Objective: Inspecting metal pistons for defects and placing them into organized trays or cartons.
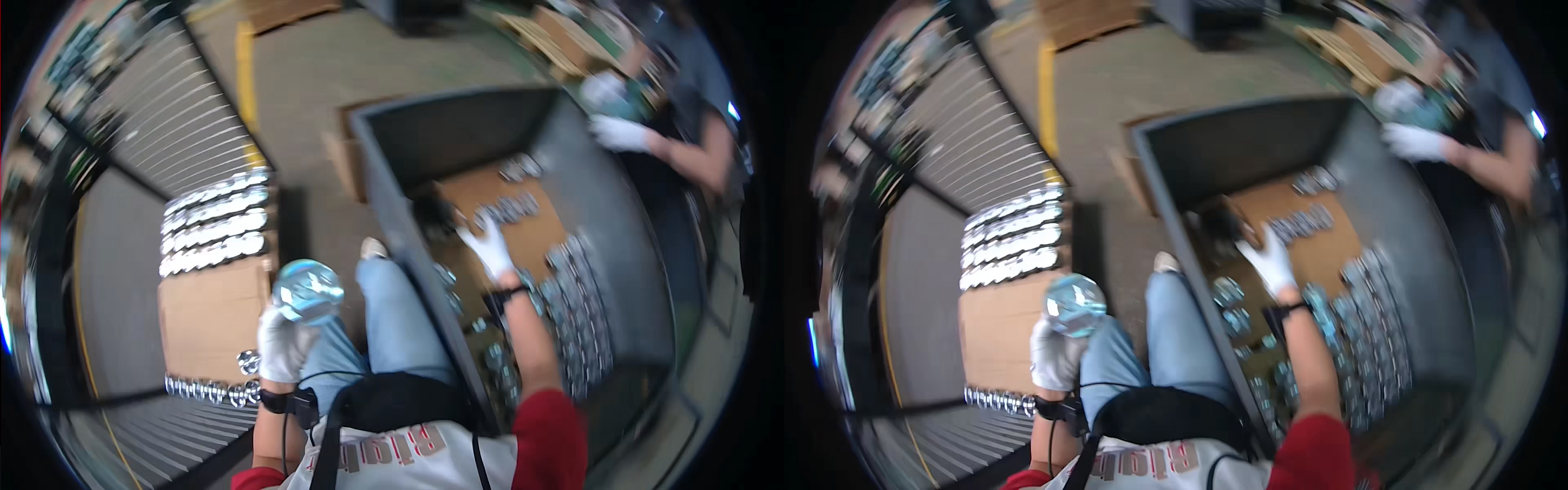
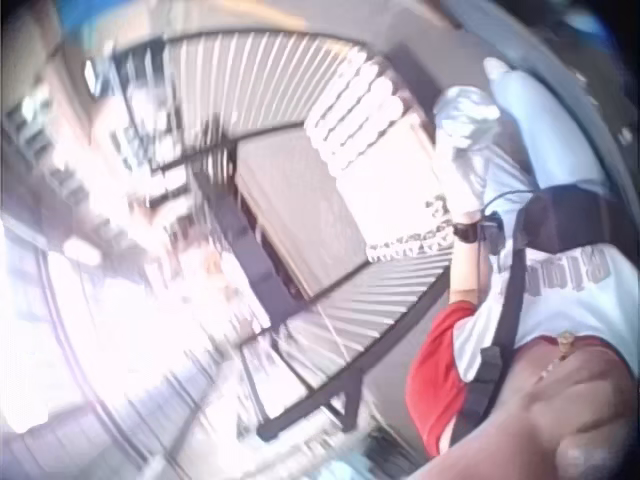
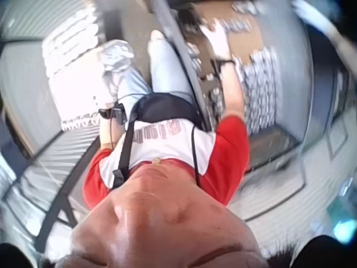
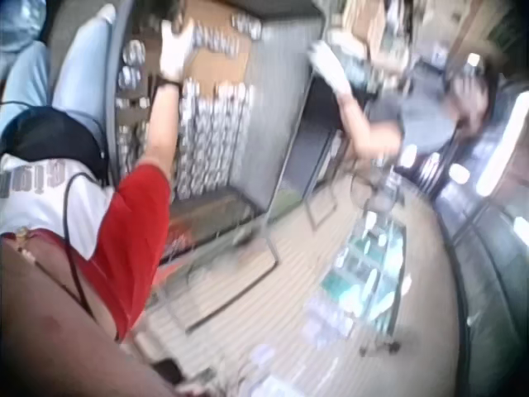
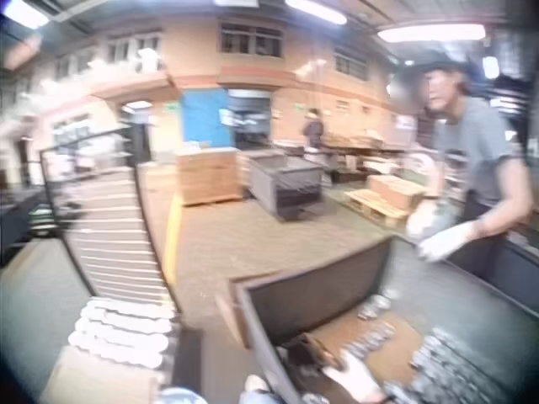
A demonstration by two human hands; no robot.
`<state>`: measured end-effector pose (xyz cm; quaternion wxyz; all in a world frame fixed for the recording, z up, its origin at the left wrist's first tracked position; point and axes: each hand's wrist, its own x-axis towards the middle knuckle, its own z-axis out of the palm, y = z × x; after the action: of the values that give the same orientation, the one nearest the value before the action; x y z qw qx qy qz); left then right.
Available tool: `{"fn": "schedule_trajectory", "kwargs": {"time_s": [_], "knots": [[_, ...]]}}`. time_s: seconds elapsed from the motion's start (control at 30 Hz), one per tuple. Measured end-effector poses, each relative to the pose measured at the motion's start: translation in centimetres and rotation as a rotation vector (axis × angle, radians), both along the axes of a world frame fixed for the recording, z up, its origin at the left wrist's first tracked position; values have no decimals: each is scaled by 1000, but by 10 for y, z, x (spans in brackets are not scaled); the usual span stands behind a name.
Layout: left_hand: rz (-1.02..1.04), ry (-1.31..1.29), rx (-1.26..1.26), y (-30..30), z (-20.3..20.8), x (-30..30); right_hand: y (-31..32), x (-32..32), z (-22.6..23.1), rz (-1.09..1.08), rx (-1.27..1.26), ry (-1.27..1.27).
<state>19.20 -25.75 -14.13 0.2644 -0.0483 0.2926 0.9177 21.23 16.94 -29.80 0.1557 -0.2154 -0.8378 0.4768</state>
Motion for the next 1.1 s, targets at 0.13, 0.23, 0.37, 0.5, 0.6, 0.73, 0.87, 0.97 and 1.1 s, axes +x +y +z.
{"fn": "schedule_trajectory", "kwargs": {"time_s": [0.13, 0.23, 0.37, 0.5, 0.6, 0.73, 0.87, 0.97, 1.1], "knots": [[88, -234, 191, -4, -26, 14, 10, 63, -134, 82, 20, -367], [106, -239, 253, -6, -27, 24, 1, 67, -162, 289, 509, -730], [66, -139, 563, -23, -39, 34, -2, 41, -177, 396, 630, -528], [62, -174, 676, -21, -35, 36, 0, 33, -191, 390, 737, -395], [76, -181, 648, -24, -45, 40, 3, 34, -194, 361, 821, -310], [76, -110, 564, -26, -16, 45, 5, 40, -156, 355, 694, 40], [18, -126, 463, -30, -2, 52, 43, 49, -6, 423, 347, -30], [-100, -277, 605, -28, -17, 59, 59, 68, 17, -18, 31, 496], [-75, -107, 476, -2, 16, 67, -91, 105, 220, 190, 324, 481]]}}
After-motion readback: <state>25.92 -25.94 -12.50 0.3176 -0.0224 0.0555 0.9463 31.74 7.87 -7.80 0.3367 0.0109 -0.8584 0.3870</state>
